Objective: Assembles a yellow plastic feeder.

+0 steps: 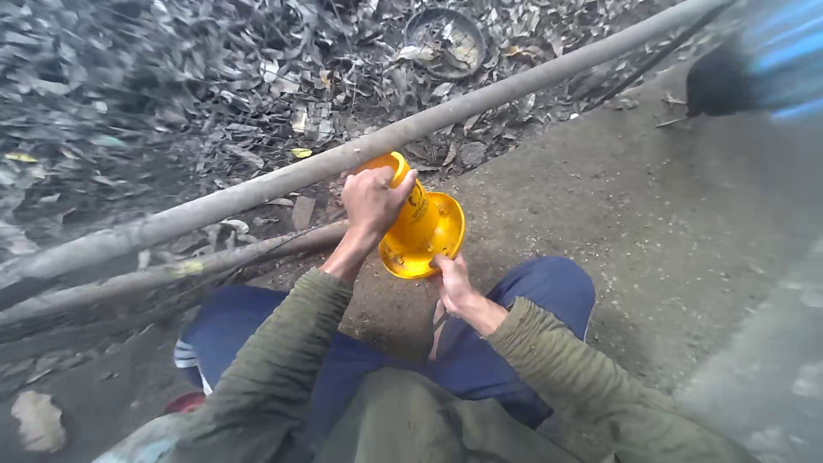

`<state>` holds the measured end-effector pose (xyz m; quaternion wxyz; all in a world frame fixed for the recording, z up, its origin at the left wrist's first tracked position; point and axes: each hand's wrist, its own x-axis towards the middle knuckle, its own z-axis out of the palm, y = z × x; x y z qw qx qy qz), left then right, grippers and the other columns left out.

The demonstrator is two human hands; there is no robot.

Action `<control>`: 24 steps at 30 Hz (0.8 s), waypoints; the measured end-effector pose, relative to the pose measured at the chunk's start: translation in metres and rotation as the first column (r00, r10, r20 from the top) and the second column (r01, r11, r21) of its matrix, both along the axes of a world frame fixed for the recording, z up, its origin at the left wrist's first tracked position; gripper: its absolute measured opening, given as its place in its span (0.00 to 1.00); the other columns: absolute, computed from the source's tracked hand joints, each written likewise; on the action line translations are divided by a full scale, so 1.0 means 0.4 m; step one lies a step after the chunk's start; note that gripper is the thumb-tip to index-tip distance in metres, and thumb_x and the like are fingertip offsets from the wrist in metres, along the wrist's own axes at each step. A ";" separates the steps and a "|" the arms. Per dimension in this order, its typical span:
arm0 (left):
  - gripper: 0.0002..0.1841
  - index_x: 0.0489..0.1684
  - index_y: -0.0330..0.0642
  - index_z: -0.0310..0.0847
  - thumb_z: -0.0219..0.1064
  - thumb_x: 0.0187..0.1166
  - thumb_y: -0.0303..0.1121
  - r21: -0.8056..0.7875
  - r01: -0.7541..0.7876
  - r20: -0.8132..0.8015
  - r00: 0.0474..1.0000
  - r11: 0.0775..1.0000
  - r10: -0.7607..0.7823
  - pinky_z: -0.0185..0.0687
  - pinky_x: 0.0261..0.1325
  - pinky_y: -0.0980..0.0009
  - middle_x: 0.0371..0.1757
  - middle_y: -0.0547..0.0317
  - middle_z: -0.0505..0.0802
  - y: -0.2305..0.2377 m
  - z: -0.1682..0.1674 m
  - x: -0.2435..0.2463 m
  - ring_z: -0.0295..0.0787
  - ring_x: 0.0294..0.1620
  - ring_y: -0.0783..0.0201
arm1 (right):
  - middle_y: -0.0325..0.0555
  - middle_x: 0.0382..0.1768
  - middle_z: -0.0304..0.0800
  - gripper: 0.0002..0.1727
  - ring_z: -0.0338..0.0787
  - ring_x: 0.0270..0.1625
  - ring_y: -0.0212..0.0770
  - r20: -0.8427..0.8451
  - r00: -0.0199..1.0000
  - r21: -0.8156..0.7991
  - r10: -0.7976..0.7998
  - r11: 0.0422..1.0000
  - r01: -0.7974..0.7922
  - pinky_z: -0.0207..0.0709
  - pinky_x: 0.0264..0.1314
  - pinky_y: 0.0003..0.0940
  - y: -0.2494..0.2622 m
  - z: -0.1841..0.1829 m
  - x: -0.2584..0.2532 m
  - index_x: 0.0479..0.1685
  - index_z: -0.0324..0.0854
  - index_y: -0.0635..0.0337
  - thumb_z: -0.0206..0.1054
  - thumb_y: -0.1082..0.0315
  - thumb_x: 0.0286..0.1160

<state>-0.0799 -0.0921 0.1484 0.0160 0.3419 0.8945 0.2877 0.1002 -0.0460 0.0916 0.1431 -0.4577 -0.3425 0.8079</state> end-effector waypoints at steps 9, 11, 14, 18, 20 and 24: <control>0.34 0.11 0.39 0.69 0.59 0.83 0.59 0.017 -0.029 -0.016 0.999 0.999 0.029 0.69 0.38 0.46 0.17 0.48 0.79 0.010 -0.001 0.005 0.83 0.28 0.46 | 0.64 0.62 0.81 0.38 0.92 0.54 0.55 -0.017 1.000 0.046 0.009 0.999 -0.008 0.91 0.48 0.49 0.005 -0.012 -0.015 0.82 0.53 0.60 0.58 0.84 0.67; 0.33 0.11 0.39 0.69 0.59 0.83 0.59 0.020 -0.048 -0.030 0.998 0.999 0.049 0.69 0.37 0.46 0.17 0.48 0.79 0.012 -0.003 0.007 0.83 0.27 0.46 | 0.64 0.62 0.81 0.39 0.91 0.55 0.55 -0.017 1.000 0.055 0.011 0.998 -0.011 0.91 0.49 0.50 0.001 -0.012 -0.011 0.82 0.53 0.60 0.58 0.84 0.65; 0.33 0.11 0.39 0.69 0.59 0.83 0.58 0.038 -0.084 -0.021 0.996 0.996 0.084 0.69 0.36 0.46 0.17 0.48 0.79 0.019 -0.002 0.009 0.83 0.27 0.46 | 0.63 0.63 0.81 0.39 0.91 0.56 0.54 -0.032 0.999 0.072 0.022 0.997 -0.019 0.91 0.50 0.49 -0.003 -0.011 -0.004 0.82 0.53 0.60 0.58 0.83 0.65; 0.32 0.13 0.39 0.72 0.59 0.83 0.57 0.030 -0.110 0.014 0.994 0.993 0.110 0.70 0.39 0.45 0.19 0.47 0.82 0.021 0.004 0.012 0.85 0.29 0.45 | 0.63 0.61 0.82 0.38 0.92 0.54 0.53 -0.030 0.999 0.082 0.035 0.996 -0.032 0.91 0.50 0.48 -0.006 -0.011 0.003 0.82 0.54 0.61 0.58 0.82 0.65; 0.32 0.14 0.38 0.73 0.59 0.83 0.58 0.015 -0.122 0.045 0.992 0.992 0.121 0.71 0.41 0.43 0.20 0.46 0.83 0.021 0.010 0.012 0.85 0.31 0.45 | 0.63 0.60 0.83 0.36 0.92 0.54 0.52 -0.020 0.999 0.093 0.047 0.995 -0.045 0.91 0.50 0.48 -0.004 -0.011 0.003 0.80 0.56 0.63 0.57 0.82 0.66; 0.32 0.14 0.38 0.74 0.60 0.83 0.57 0.012 -0.130 0.085 0.988 0.991 0.129 0.71 0.41 0.42 0.21 0.46 0.84 0.022 0.023 0.010 0.86 0.31 0.44 | 0.63 0.58 0.84 0.33 0.92 0.52 0.53 -0.021 0.998 0.087 0.055 0.995 -0.053 0.91 0.49 0.49 0.003 -0.010 -0.008 0.79 0.57 0.64 0.56 0.82 0.68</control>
